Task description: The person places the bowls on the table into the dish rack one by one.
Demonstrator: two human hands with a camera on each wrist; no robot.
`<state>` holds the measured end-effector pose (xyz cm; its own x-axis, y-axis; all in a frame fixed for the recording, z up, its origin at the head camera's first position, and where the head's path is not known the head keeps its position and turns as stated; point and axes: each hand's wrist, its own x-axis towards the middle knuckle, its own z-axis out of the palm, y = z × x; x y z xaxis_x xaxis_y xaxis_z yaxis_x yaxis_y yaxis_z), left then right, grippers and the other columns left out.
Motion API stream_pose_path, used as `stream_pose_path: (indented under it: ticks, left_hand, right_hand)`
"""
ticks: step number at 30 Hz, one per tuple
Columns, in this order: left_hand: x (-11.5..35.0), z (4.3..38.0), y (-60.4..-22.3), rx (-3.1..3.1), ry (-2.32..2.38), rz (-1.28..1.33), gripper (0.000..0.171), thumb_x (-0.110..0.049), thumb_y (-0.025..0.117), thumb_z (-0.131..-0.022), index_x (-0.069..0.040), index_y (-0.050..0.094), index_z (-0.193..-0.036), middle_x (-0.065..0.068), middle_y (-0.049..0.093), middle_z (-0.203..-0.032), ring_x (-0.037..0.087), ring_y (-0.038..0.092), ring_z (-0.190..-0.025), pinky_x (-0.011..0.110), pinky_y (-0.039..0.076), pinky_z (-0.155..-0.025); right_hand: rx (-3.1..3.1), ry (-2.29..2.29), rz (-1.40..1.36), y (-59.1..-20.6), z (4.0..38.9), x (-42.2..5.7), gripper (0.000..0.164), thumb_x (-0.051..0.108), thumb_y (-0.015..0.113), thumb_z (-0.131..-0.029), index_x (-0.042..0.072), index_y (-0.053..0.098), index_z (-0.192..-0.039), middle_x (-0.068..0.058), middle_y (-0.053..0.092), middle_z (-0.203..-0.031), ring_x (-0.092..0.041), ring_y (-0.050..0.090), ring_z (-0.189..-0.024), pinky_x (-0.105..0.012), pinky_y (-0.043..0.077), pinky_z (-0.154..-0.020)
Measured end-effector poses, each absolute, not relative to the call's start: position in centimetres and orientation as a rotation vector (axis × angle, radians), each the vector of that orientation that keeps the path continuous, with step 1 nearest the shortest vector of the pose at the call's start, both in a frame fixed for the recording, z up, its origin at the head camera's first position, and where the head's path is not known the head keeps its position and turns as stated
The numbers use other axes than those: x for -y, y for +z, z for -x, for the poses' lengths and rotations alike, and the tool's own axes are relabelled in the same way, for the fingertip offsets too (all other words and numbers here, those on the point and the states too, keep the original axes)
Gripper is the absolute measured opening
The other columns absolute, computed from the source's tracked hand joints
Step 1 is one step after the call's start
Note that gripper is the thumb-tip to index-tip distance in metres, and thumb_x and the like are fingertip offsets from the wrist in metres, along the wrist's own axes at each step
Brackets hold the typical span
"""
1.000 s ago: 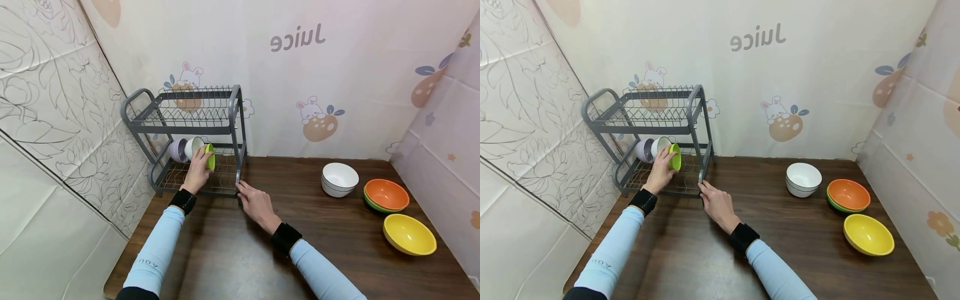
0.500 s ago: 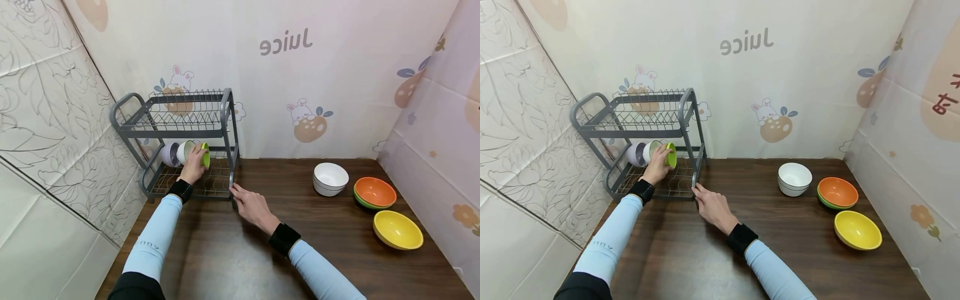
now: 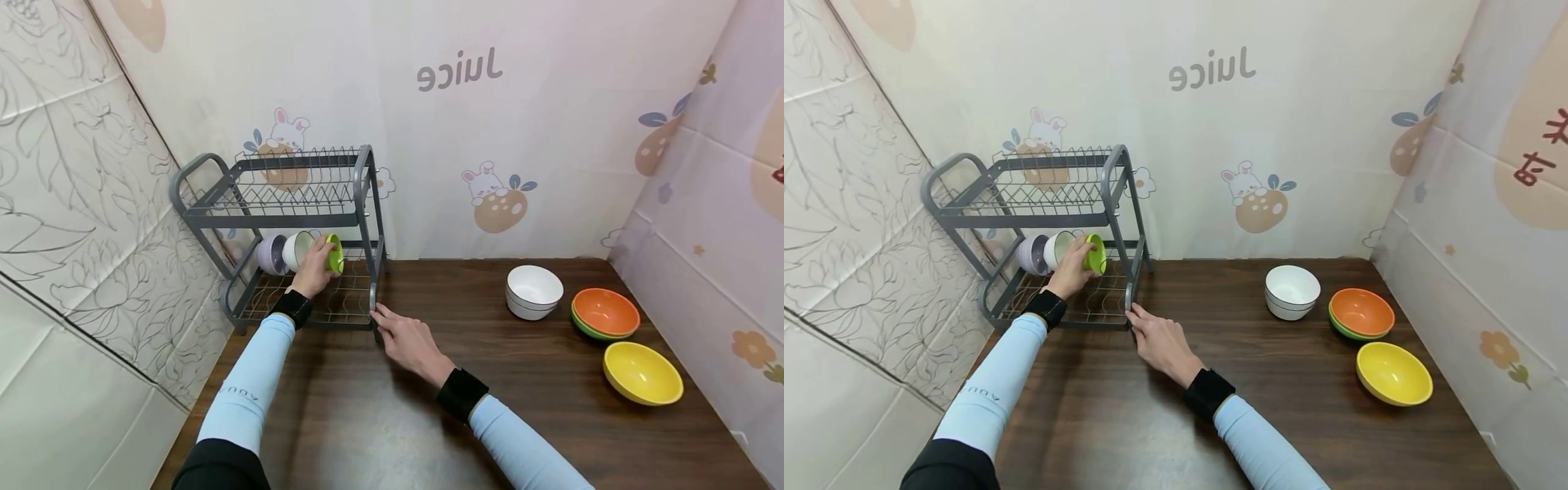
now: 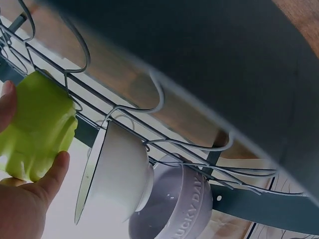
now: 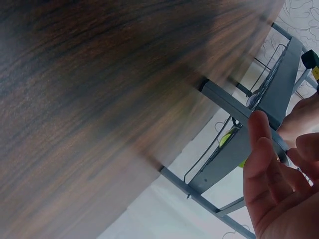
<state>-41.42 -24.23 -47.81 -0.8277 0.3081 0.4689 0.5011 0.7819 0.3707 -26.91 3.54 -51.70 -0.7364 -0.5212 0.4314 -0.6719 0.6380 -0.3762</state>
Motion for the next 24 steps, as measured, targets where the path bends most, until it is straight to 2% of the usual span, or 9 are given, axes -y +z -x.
stream_pose_path:
  ticks: [4,12,17,20,22,24]
  left_hand:
    - [24.6,41.6,-48.4,2.626,-0.67,0.588,0.062,0.012,0.091,-0.073,0.01,0.06,-0.127,0.028,0.044,-0.153,0.044,0.043,-0.138,0.056,0.045,-0.109]
    - [24.6,41.6,-48.0,2.699,-0.651,0.585,0.062,0.01,0.089,-0.078,0.009,0.057,-0.13,0.026,0.039,-0.156,0.042,0.042,-0.139,0.054,0.046,-0.109]
    - [24.5,41.7,-47.5,2.712,-0.631,0.581,0.062,0.009,0.088,-0.079,0.008,0.056,-0.132,0.025,0.038,-0.158,0.042,0.043,-0.139,0.053,0.045,-0.11]
    - [24.6,41.8,-47.5,2.717,-0.614,0.582,0.065,0.007,0.089,-0.079,0.007,0.056,-0.135,0.025,0.037,-0.159,0.043,0.044,-0.14,0.054,0.046,-0.109]
    - [24.6,41.9,-47.6,2.721,-0.58,0.573,0.072,0.003,0.091,-0.079,0.005,0.055,-0.14,0.026,0.034,-0.161,0.044,0.04,-0.144,0.054,0.045,-0.11]
    - [24.6,41.8,-47.7,2.722,-0.54,0.556,0.078,-0.004,0.093,-0.08,0.001,0.053,-0.147,0.027,0.028,-0.165,0.046,0.029,-0.15,0.056,0.042,-0.113]
  right_hand:
    - [2.601,0.748,-0.973,-51.8,26.7,-3.4,0.04,0.015,0.062,-0.106,0.012,0.064,-0.146,-0.006,0.055,-0.154,-0.02,0.067,-0.074,-0.024,0.026,-0.047]
    - [2.595,0.74,-0.969,-51.9,26.7,-3.5,0.04,0.015,0.062,-0.107,0.013,0.063,-0.147,-0.007,0.055,-0.154,-0.016,0.057,-0.062,-0.023,0.025,-0.047]
    - [2.571,0.74,-0.954,-51.8,26.9,-3.5,0.039,0.015,0.063,-0.106,0.013,0.065,-0.146,-0.007,0.056,-0.153,-0.019,0.07,-0.077,-0.024,0.03,-0.047]
    - [2.574,0.753,-0.951,-51.8,27.0,-3.5,0.039,0.016,0.063,-0.107,0.012,0.065,-0.146,-0.008,0.056,-0.153,-0.02,0.072,-0.081,-0.024,0.032,-0.047]
    - [2.575,0.763,-0.954,-51.8,27.0,-3.5,0.039,0.016,0.064,-0.106,0.012,0.065,-0.145,-0.008,0.056,-0.153,-0.017,0.069,-0.077,-0.024,0.033,-0.047]
    - [2.578,0.772,-0.957,-51.9,26.9,-3.5,0.039,0.016,0.064,-0.106,0.011,0.066,-0.145,-0.009,0.056,-0.154,-0.014,0.064,-0.068,-0.023,0.031,-0.047]
